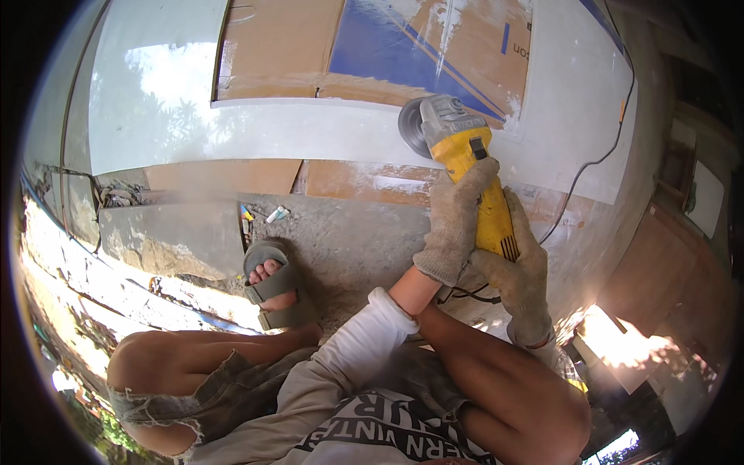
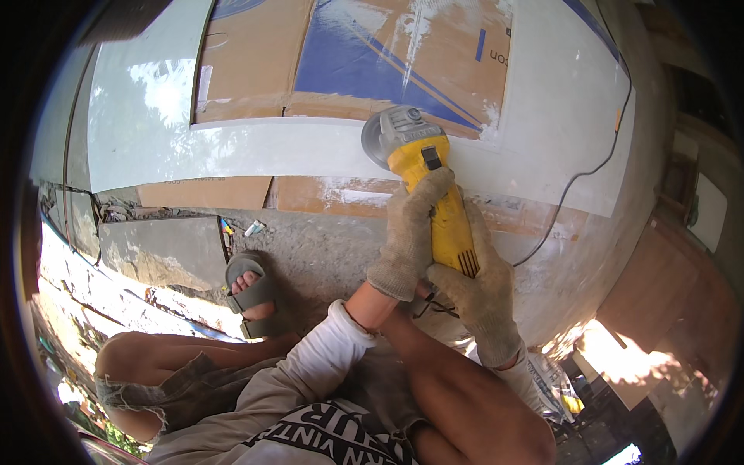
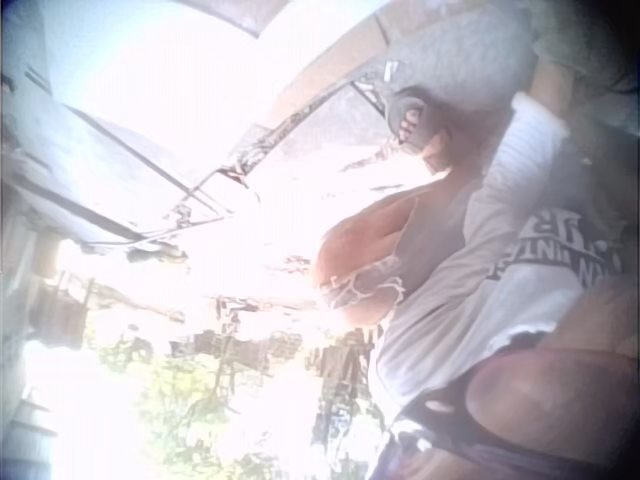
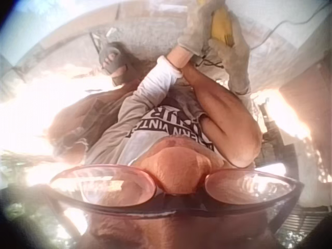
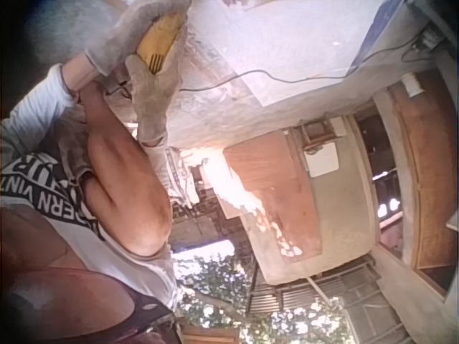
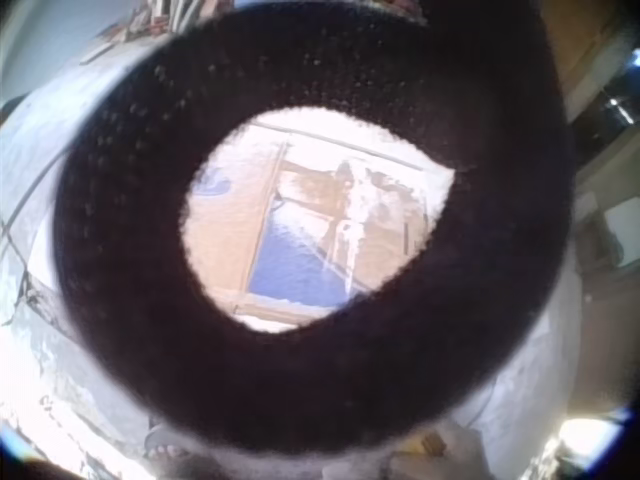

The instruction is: The person uses a yellow angle grinder to sand a white vehicle panel, moving the tool along the surface while wearing gloves. The person occasionally wipes the surface with a gloved hand to remove dust.

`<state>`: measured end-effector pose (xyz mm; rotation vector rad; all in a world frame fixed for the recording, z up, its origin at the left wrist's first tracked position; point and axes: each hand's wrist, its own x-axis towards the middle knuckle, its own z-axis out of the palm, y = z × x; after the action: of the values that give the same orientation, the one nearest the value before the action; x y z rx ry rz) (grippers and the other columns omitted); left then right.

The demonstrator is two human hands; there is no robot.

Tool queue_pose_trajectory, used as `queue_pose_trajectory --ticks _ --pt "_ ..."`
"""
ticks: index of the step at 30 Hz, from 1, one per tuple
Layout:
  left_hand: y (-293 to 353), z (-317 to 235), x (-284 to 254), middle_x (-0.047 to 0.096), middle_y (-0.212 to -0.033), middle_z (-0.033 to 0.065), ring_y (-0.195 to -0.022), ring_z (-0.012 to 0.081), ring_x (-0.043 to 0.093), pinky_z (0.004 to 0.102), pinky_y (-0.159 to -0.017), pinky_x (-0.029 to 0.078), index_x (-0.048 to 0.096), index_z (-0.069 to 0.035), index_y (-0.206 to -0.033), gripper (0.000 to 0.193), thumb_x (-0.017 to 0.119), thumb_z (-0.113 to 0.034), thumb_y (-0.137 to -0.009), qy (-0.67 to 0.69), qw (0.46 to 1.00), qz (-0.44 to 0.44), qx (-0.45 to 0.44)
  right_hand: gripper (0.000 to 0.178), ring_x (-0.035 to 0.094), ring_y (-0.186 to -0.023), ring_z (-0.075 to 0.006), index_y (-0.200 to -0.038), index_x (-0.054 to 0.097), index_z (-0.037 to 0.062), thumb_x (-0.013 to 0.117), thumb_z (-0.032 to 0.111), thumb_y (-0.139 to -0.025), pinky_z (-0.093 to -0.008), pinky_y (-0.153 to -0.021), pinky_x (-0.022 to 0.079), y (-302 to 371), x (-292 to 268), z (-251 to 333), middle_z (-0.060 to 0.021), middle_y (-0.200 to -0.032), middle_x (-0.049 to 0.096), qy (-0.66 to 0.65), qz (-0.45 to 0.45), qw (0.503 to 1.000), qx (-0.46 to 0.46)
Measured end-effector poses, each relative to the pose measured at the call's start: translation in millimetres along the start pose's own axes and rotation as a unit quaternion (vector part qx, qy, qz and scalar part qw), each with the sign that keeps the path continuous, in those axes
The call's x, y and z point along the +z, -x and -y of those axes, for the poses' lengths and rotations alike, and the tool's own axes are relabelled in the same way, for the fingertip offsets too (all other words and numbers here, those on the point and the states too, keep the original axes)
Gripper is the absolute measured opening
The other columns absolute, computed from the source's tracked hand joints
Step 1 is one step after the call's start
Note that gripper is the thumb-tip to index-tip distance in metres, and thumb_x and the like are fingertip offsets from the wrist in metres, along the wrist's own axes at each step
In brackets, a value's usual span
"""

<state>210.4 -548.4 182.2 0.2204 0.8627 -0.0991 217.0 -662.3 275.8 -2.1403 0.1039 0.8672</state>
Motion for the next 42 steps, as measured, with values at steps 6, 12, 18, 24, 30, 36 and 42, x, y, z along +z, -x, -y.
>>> queue_pose_trajectory --ticks 6,12,18,24,30,36,42 --pt "-8.7 8.9 1.7 0.073 -0.102 0.0056 -0.090 0.0166 0.073 0.0352 -0.082 0.061 0.072 -0.004 -0.121 0.031 0.082 -0.026 -0.102 -0.008 1.000 0.018 -0.012 0.101 0.069 -0.125 -0.0176 -0.176 0.034 -0.0079 0.080 -0.002 -0.086 -0.0292 -0.101 0.060 -1.0 -4.7 -15.3 -0.0152 -0.151 0.067 -0.031 -0.013 0.999 -0.014" --pt "-7.9 15.1 7.7 0.073 -0.103 0.0052 -0.091 0.0163 0.073 0.0352 -0.084 0.061 0.071 -0.005 -0.123 0.030 0.081 -0.025 -0.103 -0.011 0.999 0.018 -0.032 0.103 0.067 -0.140 -0.0224 -0.178 0.038 0.0042 0.084 0.006 -0.086 -0.0360 -0.112 0.059 1.6 -11.1 -20.0 -0.0179 -0.164 0.063 -0.038 -0.020 0.999 0.029" --pt "-9.0 23.3 13.4 0.074 -0.104 0.0055 -0.091 0.0165 0.074 0.0354 -0.084 0.062 0.071 -0.005 -0.123 0.031 0.082 -0.026 -0.103 -0.027 0.999 0.019 -0.025 0.103 0.070 -0.133 -0.0197 -0.178 0.038 0.0038 0.083 0.002 -0.086 -0.0335 -0.107 0.060 4.8 -18.2 -21.8 -0.0158 -0.158 0.067 -0.047 -0.027 0.997 0.052" --pt "-13.4 34.0 15.3 0.075 -0.107 0.0064 -0.092 0.0167 0.076 0.0328 -0.083 0.063 0.069 -0.003 -0.126 0.034 0.080 -0.028 -0.105 -0.070 0.996 0.035 -0.035 0.101 0.074 -0.119 -0.0169 -0.178 0.039 0.0065 0.081 -0.001 -0.086 -0.0318 -0.098 0.063 7.5 -21.8 -27.6 -0.0141 -0.144 0.073 -0.070 -0.056 0.994 0.070" --pt "-15.5 45.7 20.3 0.074 -0.105 0.0047 -0.091 0.0143 0.073 0.0319 -0.081 0.061 0.070 -0.004 -0.126 0.032 0.077 -0.029 -0.107 -0.060 0.997 0.054 -0.019 0.101 0.071 -0.116 -0.0159 -0.177 0.037 -0.0018 0.078 -0.005 -0.085 -0.0269 -0.091 0.060 10.9 -28.0 -26.5 -0.0126 -0.149 0.067 -0.079 -0.055 0.992 0.076" --pt "-21.7 53.2 21.0 0.073 -0.105 0.0045 -0.091 0.0134 0.072 0.0320 -0.080 0.061 0.069 -0.004 -0.124 0.032 0.078 -0.030 -0.106 -0.088 0.993 0.074 -0.039 0.099 0.073 -0.120 -0.0178 -0.175 0.041 0.0001 0.084 -0.002 -0.086 -0.0320 -0.099 0.062 13.8 -29.8 -36.5 -0.0132 -0.143 0.073 -0.099 -0.088 0.989 0.071" --pt "-23.5 55.1 32.1 0.073 -0.106 0.0048 -0.092 0.0141 0.072 0.0321 -0.081 0.061 0.070 -0.004 -0.124 0.033 0.077 -0.030 -0.106 -0.100 0.989 0.083 -0.074 0.097 0.071 -0.127 -0.0194 -0.174 0.041 -0.0026 0.083 -0.003 -0.087 -0.0324 -0.102 0.061 18.1 -31.8 -41.5 -0.0149 -0.150 0.069 -0.092 -0.124 0.986 0.055"
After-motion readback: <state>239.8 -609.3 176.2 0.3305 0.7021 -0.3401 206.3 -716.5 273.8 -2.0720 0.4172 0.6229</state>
